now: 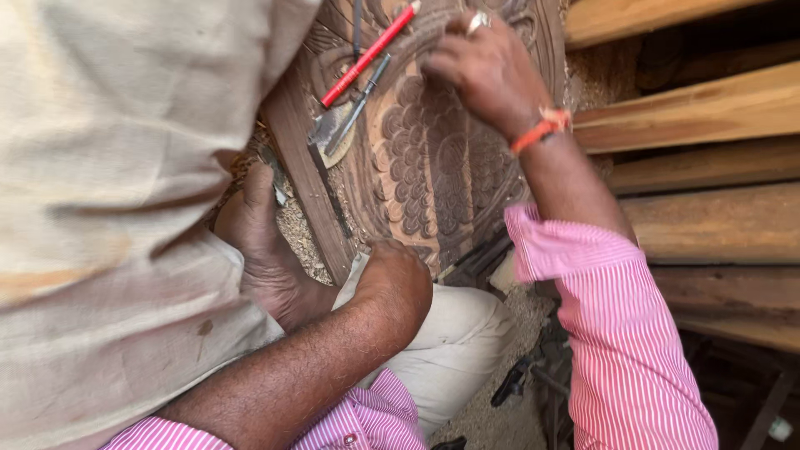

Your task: The person carves a floral design into a wooden panel using a chisel and a wooden mallet. They then use a piece of sandpaper to smooth the carved surface and remove wood shavings.

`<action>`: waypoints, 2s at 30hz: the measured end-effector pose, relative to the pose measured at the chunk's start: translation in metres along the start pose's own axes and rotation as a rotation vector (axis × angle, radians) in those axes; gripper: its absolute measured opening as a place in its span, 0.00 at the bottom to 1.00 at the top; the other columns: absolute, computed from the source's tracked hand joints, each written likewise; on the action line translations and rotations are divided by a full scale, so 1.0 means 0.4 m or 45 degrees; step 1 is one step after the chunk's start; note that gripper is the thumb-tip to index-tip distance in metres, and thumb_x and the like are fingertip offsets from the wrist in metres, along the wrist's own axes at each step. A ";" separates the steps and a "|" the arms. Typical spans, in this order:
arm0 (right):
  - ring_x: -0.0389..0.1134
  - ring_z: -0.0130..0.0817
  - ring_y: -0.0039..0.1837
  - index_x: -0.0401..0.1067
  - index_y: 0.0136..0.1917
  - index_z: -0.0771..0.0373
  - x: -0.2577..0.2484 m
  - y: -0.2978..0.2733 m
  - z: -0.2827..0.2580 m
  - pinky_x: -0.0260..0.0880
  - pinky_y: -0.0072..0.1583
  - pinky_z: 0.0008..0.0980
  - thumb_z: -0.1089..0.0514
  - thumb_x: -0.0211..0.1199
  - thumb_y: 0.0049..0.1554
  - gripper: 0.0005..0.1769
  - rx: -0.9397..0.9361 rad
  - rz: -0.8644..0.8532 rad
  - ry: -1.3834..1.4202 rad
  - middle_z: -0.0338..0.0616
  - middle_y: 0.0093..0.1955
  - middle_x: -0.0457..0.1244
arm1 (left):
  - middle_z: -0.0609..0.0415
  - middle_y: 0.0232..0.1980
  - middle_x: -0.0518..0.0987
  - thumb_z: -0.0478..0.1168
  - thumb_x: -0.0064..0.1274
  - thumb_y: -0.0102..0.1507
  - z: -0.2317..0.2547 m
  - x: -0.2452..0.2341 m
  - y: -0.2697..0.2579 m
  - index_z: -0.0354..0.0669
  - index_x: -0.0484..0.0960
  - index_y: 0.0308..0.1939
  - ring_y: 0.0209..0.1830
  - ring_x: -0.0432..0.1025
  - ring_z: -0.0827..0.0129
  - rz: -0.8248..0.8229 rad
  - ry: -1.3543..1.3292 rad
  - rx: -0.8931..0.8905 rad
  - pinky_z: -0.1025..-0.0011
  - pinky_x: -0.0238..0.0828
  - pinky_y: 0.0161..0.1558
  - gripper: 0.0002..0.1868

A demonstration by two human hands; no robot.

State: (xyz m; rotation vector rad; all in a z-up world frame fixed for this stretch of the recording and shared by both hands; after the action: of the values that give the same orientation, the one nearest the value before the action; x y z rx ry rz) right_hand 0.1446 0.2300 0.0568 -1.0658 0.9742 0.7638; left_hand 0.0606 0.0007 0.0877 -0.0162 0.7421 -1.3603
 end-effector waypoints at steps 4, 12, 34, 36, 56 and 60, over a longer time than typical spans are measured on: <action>0.69 0.37 0.62 0.78 0.51 0.52 -0.028 0.002 0.039 0.68 0.61 0.42 0.61 0.61 0.65 0.06 0.066 -0.143 0.081 0.34 0.56 0.70 | 0.35 0.65 0.74 0.44 0.66 0.60 -0.003 0.016 0.008 0.31 0.76 0.64 0.64 0.69 0.48 -0.023 -0.036 -0.005 0.51 0.64 0.64 0.32; 0.70 0.42 0.59 0.80 0.50 0.49 -0.005 -0.016 -0.002 0.72 0.55 0.42 0.60 0.70 0.64 0.04 0.485 -0.055 0.359 0.43 0.63 0.63 | 0.36 0.64 0.76 0.44 0.65 0.61 0.003 0.011 0.011 0.32 0.79 0.63 0.65 0.70 0.48 0.021 0.005 0.032 0.53 0.64 0.62 0.29; 0.76 0.40 0.53 0.74 0.63 0.62 0.040 -0.005 -0.052 0.76 0.57 0.38 0.63 0.76 0.51 0.26 1.059 0.328 0.580 0.48 0.52 0.72 | 0.44 0.61 0.80 0.44 0.58 0.65 -0.004 0.014 0.032 0.39 0.82 0.61 0.62 0.73 0.52 0.130 -0.051 -0.039 0.54 0.68 0.57 0.22; 0.75 0.38 0.51 0.65 0.69 0.63 0.068 -0.006 -0.038 0.76 0.55 0.37 0.60 0.76 0.48 0.38 1.346 0.218 0.665 0.48 0.49 0.71 | 0.42 0.62 0.78 0.45 0.52 0.68 -0.026 0.000 0.041 0.38 0.81 0.62 0.63 0.71 0.50 0.261 -0.078 -0.154 0.50 0.69 0.56 0.21; 0.69 0.62 0.42 0.71 0.49 0.68 0.109 0.009 -0.032 0.68 0.44 0.57 0.58 0.67 0.58 0.11 0.799 0.131 0.288 0.59 0.38 0.67 | 0.47 0.85 0.27 0.59 0.39 0.67 -0.211 0.037 0.162 0.54 0.34 0.83 0.82 0.22 0.51 0.577 0.509 -0.617 0.45 0.13 0.72 0.46; 0.69 0.61 0.41 0.72 0.43 0.66 0.101 0.011 -0.016 0.69 0.44 0.55 0.58 0.68 0.60 0.09 0.715 0.219 0.224 0.60 0.38 0.67 | 0.49 0.85 0.26 0.60 0.37 0.68 -0.209 0.038 0.170 0.55 0.34 0.83 0.82 0.22 0.52 0.602 0.470 -0.621 0.47 0.12 0.73 0.45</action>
State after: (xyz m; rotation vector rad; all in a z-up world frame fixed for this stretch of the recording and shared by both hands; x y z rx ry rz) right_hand 0.1546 0.2274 0.0171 -0.5681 1.3461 0.4900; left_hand 0.0795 0.0376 -0.0131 0.0240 1.2862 -0.7139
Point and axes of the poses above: each hand's wrist, its own y-axis towards the middle knuckle, its own x-axis out of the palm, z = x × y, the point moved 4 cm from there along y, towards the middle knuckle
